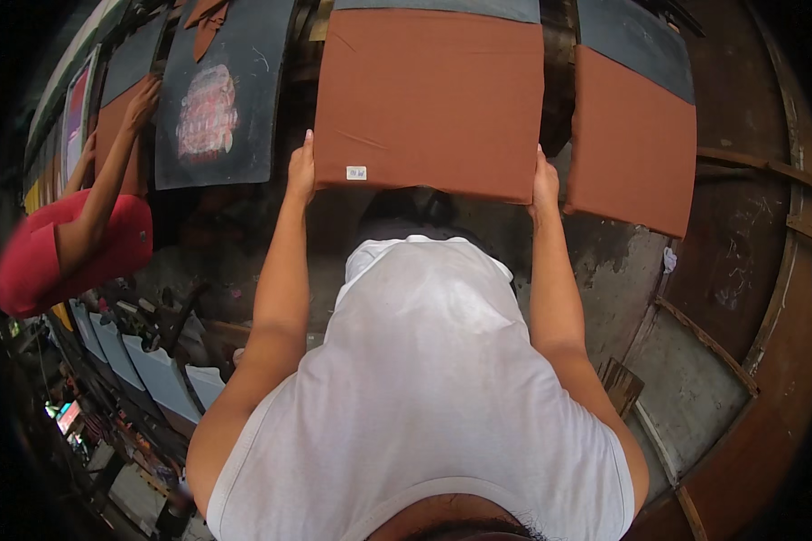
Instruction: Placing fabric panels onto printing boards in preparation for screen printing.
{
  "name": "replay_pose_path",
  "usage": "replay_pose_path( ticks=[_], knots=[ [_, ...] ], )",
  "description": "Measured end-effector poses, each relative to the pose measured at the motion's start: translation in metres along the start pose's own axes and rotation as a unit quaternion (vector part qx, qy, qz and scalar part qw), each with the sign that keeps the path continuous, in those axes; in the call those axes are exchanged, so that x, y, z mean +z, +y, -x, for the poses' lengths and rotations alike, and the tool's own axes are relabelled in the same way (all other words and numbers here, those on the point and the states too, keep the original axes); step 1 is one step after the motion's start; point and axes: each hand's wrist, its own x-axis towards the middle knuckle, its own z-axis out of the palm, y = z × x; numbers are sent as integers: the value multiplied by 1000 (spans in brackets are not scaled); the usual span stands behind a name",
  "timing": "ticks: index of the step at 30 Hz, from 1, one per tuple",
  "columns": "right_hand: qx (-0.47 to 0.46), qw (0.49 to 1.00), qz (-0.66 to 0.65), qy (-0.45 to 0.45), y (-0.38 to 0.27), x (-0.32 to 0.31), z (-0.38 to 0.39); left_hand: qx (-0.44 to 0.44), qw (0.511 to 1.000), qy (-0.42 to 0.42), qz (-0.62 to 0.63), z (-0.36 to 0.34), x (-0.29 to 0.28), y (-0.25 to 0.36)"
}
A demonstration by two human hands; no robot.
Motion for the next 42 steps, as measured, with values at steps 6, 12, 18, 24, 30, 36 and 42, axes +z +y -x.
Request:
replay_pose_path(
  ticks=[6, 12, 18, 24, 30, 36, 42],
  knots=[
    [16, 999, -36, -1, 10, -5, -6, -4, 992, -3, -127, -25, -10, -7],
    [38, 995, -90, 22, 22, 2, -6, -16, 998, -39, 54, -20, -3, -23],
    [-3, 996, -85, -4, 33, -4, 1, -42, 982, -80, 163, 1, -20, -38],
    [-4, 997, -80, -19, 27, -10, 8, -31, 982, -72, 173, -11, -9, -50],
    [-55, 998, -16, 22, 36, -29, 16, -13, 990, 10, 139, 0, -27, -47],
    [-155, 968, 159, 118, 15, -31, 53, 217, 909, 196, -298, 68, -19, 31],
    [-225, 957, 153, 101, -2, -13, 43, 202, 931, 93, -288, 32, -4, 53]
  ],
)
